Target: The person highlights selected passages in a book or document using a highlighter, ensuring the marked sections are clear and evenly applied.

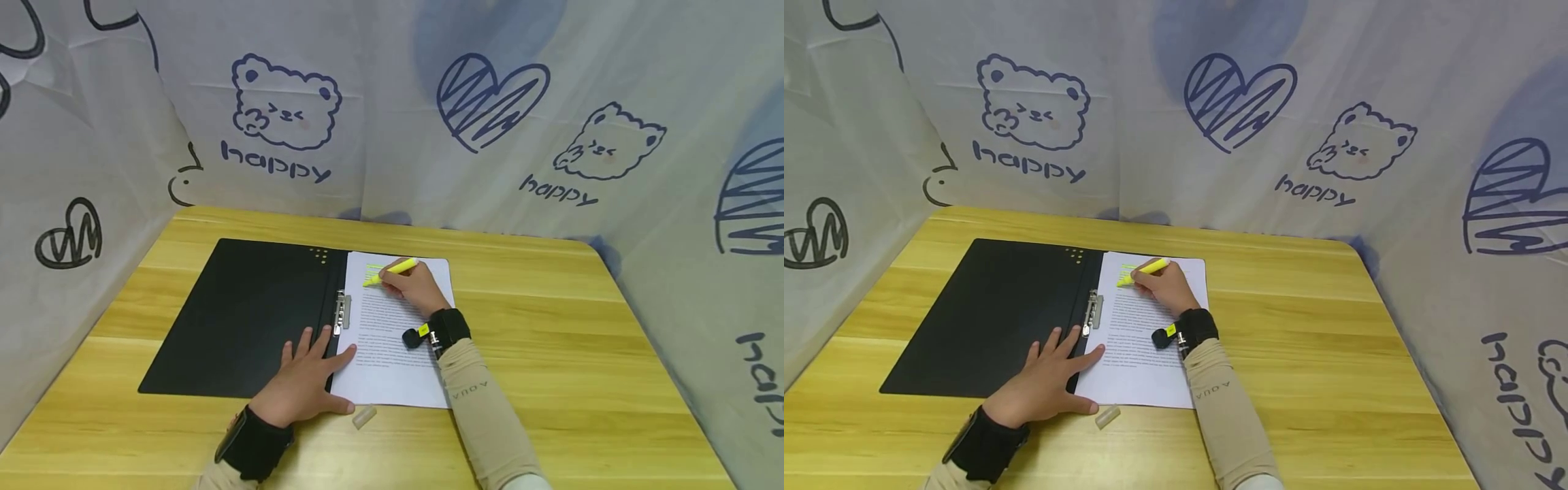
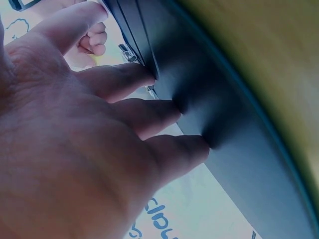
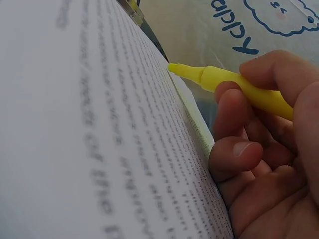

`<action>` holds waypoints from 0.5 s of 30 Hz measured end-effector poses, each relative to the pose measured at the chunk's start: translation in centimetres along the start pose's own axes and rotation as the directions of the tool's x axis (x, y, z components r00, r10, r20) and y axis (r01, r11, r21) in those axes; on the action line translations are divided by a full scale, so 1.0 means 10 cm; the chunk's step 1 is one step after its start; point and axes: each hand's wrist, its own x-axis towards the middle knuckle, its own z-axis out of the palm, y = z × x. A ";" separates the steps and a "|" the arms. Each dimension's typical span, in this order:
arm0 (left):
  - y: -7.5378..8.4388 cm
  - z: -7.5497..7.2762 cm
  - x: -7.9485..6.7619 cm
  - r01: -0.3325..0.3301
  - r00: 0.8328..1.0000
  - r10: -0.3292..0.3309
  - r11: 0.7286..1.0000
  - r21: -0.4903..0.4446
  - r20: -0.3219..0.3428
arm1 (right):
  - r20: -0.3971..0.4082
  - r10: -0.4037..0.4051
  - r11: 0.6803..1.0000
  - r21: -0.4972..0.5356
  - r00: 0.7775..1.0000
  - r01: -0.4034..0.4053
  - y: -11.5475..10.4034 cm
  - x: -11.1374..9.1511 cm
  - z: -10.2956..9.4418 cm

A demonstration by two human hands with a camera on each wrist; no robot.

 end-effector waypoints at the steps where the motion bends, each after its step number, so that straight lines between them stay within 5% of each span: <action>1: 0.00 -0.01 0.00 -0.001 1.000 0.001 1.000 -0.001 0.000 | -0.001 0.001 1.000 0.000 1.000 -0.001 0.00 0.00 0.00; 15: 0.00 0.00 0.00 0.001 1.000 -0.001 1.000 0.006 -0.001 | 0.019 -0.024 0.989 -0.144 1.000 0.026 -0.01 -0.01 -0.02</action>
